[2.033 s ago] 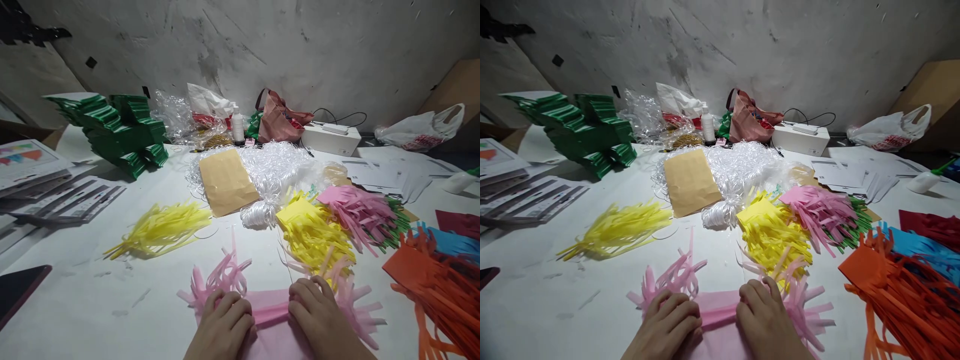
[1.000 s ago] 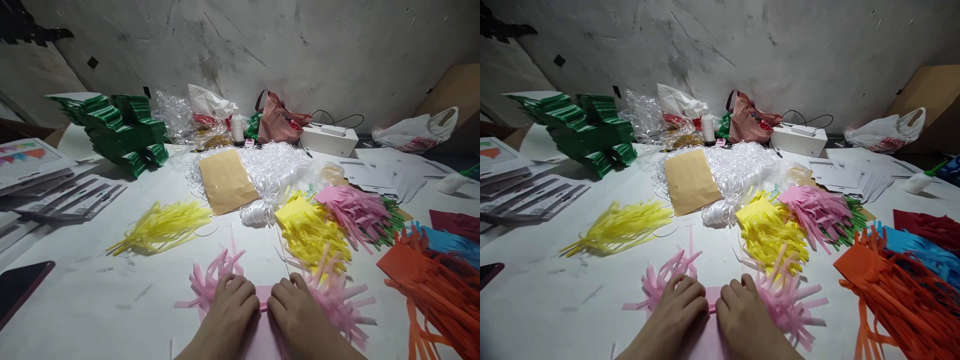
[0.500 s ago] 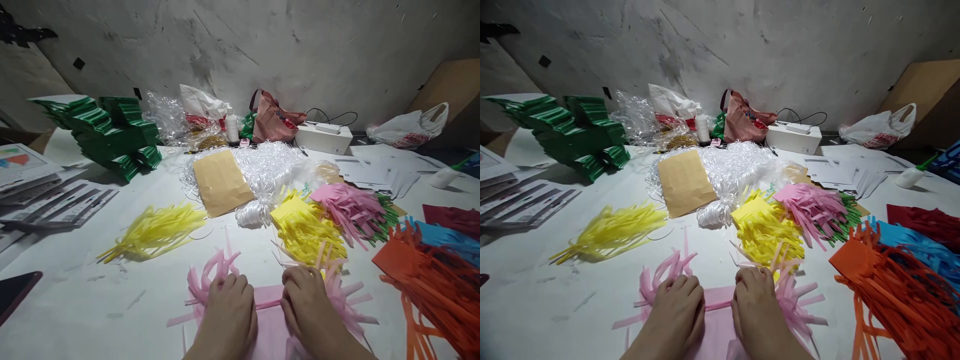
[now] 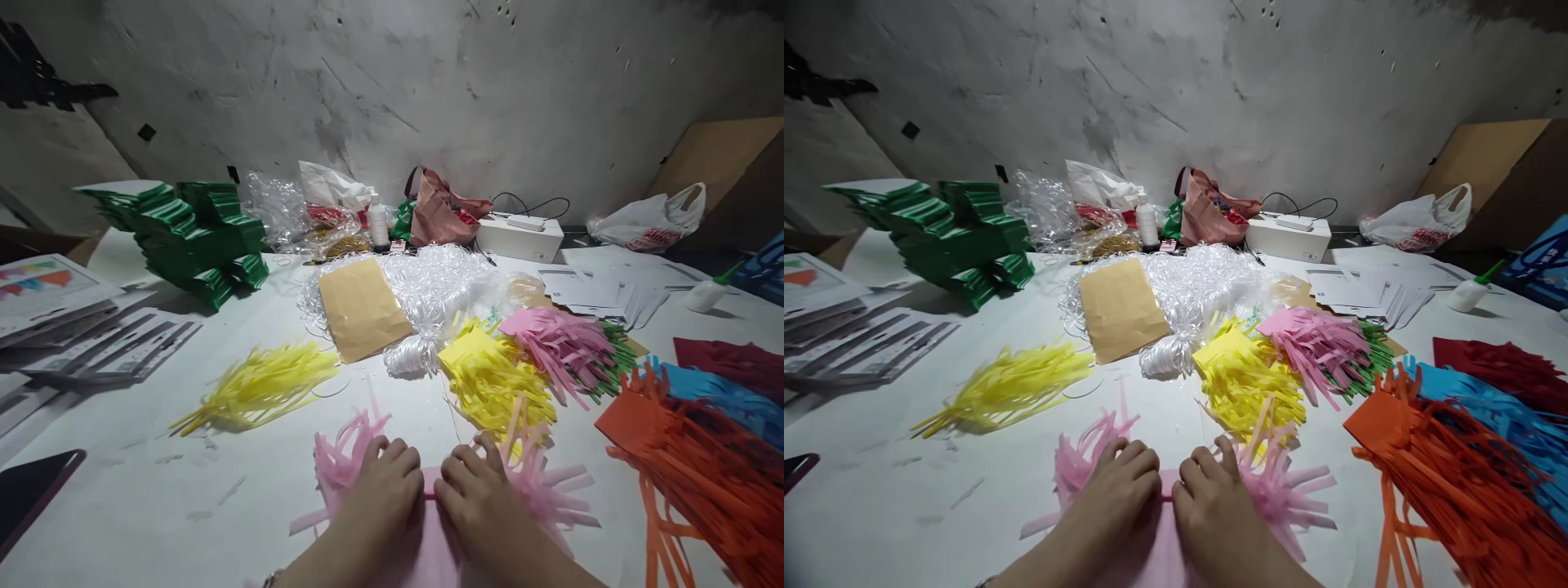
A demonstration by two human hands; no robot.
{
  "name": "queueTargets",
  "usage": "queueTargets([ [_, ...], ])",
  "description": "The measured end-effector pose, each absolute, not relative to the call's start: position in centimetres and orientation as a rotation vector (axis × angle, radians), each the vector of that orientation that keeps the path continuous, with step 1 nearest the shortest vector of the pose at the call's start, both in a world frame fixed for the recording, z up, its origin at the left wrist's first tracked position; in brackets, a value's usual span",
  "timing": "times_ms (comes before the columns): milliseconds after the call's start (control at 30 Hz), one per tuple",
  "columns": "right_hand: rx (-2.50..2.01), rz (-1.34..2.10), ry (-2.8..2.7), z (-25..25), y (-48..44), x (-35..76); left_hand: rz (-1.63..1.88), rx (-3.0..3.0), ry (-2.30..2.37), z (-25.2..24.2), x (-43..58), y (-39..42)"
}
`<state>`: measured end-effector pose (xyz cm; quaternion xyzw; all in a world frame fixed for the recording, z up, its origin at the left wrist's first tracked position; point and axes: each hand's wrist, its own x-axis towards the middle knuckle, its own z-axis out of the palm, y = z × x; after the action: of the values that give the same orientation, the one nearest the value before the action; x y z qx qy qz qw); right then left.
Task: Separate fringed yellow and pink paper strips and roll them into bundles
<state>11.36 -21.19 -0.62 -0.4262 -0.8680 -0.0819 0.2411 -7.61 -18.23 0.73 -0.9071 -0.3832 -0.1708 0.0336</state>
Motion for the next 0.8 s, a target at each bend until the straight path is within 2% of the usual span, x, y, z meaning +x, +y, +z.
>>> queueTargets([
  [100, -1.078, -0.440, -2.413, -0.7, -20.4, 10.8, -0.645, -2.855, -1.114, 1.4, -7.9, -19.1],
  [233, -1.094, -0.385, -2.239, 0.8, -18.1, 11.4, -0.774, -2.975, -0.789, 0.5, -8.2, -20.6],
  [467, -1.307, -0.561, -1.860, 6.9, -14.3, 19.4, -0.487, -2.784, -0.845, -1.9, -10.1, -20.1],
  [567, -1.377, -0.747, -1.708, 9.6, -14.6, 25.2, -0.480, -2.785, -0.900, -3.6, -10.9, -19.7],
  [700, -1.348, -1.271, -1.524, 13.0, -17.3, 33.0, -0.624, -2.773, -1.017, -6.3, -11.4, -19.0],
  [800, -1.368, -1.389, -1.427, 15.0, -20.6, 35.9, -0.740, -2.824, -0.950, -5.6, -11.6, -18.8],
])
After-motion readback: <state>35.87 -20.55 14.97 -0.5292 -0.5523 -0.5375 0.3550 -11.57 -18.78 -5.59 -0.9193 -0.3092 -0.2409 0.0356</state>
